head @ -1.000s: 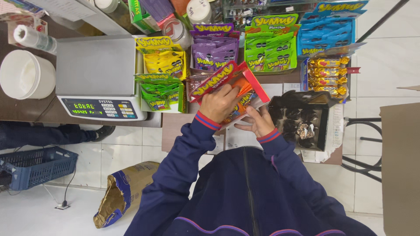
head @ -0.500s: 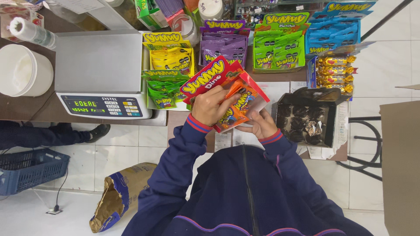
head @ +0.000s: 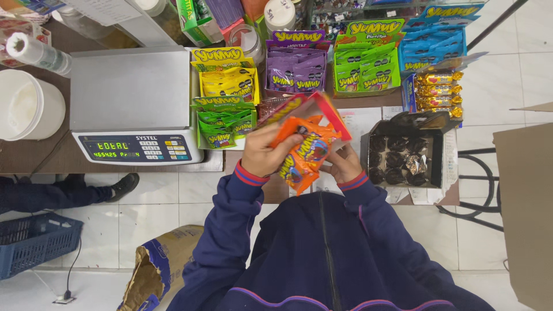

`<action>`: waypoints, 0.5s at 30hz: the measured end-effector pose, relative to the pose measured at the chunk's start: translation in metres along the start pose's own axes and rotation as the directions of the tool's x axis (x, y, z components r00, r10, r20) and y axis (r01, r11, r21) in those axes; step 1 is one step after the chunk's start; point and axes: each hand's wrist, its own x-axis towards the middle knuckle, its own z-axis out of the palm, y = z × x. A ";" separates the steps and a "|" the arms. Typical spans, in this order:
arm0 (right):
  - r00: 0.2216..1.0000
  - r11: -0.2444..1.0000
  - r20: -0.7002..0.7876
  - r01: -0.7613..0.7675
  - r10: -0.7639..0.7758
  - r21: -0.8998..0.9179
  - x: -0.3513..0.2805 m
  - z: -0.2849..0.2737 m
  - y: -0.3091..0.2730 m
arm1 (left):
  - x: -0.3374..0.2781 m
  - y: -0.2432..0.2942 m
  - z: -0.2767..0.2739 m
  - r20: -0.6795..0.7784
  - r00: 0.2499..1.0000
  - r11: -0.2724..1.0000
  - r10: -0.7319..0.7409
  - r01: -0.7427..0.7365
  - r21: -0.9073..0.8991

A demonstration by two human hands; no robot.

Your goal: The person takes snack packets from various display boxes on a counter and places them into a larger cardboard box, before moving the larger box to the side.

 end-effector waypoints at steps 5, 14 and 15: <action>0.990 0.998 -0.143 0.014 -0.023 -0.061 -0.016 0.022 -0.027 | -0.010 0.005 -0.029 -0.103 0.994 0.999 -0.030 0.029 -0.016; 0.937 0.971 -0.304 0.213 -0.173 0.105 -0.025 -0.117 -0.044 | -0.055 0.024 -0.067 -0.127 0.987 0.974 -0.103 0.126 0.188; 0.930 0.962 -0.303 0.249 -0.206 0.112 -0.040 -0.100 -0.068 | -0.057 0.022 -0.058 -0.106 0.985 0.965 -0.133 0.154 0.213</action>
